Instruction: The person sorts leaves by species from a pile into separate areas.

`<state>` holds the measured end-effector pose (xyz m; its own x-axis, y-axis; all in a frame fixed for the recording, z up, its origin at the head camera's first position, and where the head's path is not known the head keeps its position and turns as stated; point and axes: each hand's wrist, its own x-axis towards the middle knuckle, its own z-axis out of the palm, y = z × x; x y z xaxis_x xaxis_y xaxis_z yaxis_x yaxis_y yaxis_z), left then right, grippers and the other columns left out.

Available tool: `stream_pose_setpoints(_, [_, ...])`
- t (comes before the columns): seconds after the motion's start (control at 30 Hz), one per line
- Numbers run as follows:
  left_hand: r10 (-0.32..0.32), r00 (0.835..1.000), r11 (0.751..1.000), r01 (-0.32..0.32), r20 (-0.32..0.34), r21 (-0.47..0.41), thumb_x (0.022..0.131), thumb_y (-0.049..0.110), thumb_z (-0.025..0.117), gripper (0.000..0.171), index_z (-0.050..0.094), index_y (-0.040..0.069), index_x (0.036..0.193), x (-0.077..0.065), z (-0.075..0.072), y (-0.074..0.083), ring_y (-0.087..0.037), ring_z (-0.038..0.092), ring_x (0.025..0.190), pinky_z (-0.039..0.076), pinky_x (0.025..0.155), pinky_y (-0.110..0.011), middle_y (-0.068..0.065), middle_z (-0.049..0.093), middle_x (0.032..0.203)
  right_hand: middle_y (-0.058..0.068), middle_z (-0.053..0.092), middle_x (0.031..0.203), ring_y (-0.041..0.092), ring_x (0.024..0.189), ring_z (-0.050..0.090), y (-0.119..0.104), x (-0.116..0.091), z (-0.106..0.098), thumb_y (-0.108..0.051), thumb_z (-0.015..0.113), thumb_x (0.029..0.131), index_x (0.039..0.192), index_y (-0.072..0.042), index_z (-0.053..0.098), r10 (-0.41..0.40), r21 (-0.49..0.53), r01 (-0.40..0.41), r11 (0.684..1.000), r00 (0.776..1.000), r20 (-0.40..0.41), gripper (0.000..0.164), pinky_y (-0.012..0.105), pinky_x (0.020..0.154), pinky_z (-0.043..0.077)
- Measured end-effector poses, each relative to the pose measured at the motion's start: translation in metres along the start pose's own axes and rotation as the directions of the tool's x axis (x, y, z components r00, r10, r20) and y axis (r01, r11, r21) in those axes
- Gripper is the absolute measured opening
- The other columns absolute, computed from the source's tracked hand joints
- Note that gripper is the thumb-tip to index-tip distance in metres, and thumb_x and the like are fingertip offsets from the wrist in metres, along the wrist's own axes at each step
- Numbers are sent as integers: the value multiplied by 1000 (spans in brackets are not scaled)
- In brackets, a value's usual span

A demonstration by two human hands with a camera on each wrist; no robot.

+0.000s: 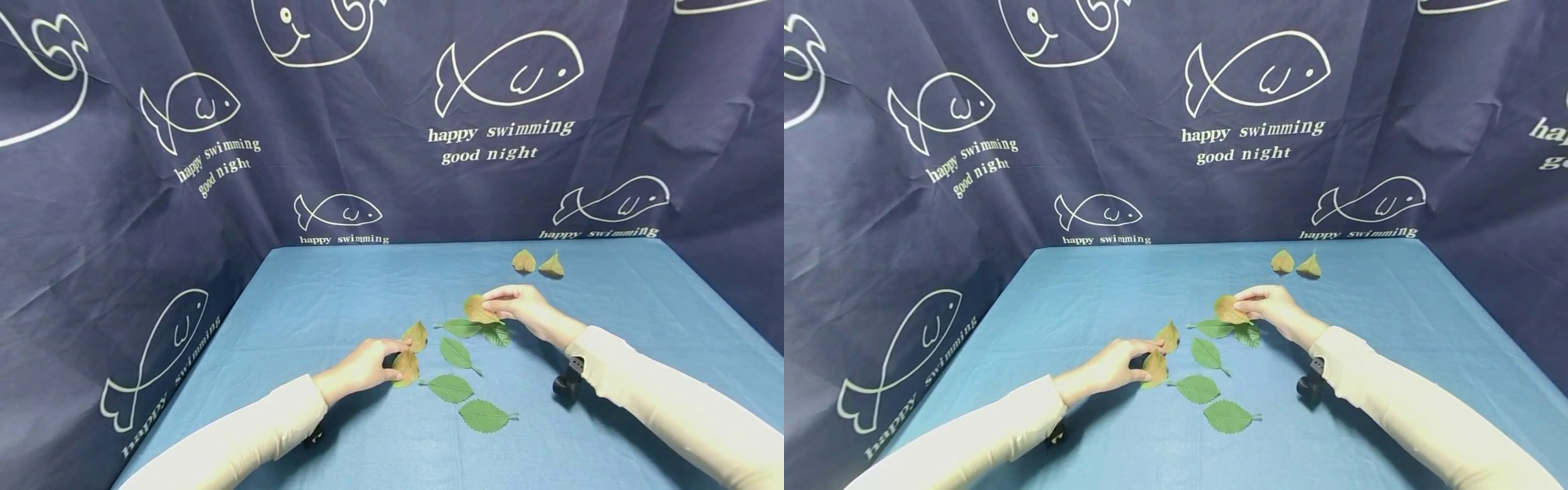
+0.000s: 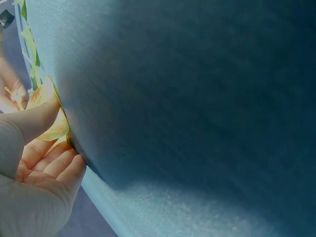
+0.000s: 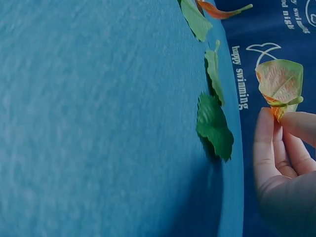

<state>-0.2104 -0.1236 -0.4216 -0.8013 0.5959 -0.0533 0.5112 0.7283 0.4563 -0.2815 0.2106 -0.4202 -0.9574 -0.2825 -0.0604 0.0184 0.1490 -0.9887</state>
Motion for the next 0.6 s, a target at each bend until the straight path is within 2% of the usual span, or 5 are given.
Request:
stream_pose_setpoints(0.27, [4, 1000, 1000, -4, 2, -4, 86, 17, 74, 52, 58, 7, 135, 0, 0, -1, -25, 49, 133, 45, 106, -41, -3, 53, 144, -19, 69, 91, -3, 88, 64, 5, -1, -21, -13, 69, 90, 112, -3, 69, 28, 12, -27, 1000, 999, -38, 25, 15, 81, 53])
stream_pose_setpoints(0.47, [7, 1000, 1000, -7, 0, -1, 86, 16, 74, 52, 58, 7, 134, 0, 0, 0, -25, 49, 132, 45, 106, -40, -3, 53, 143, -22, 69, 89, -6, 86, 64, 8, -2, -41, -14, 70, 89, 99, -19, 72, 48, 60, -43, 997, 994, -93, 11, 12, 78, 53])
stream_pose_setpoints(0.6, [5, 1000, 1000, -5, -1, 5, 86, 16, 74, 52, 58, 7, 134, 0, -1, 1, -25, 50, 132, 46, 106, -40, -3, 53, 143, -22, 70, 87, -7, 83, 64, 11, -1, -53, -13, 71, 89, 90, -26, 74, 58, 93, -46, 995, 989, -133, 13, 11, 76, 53])
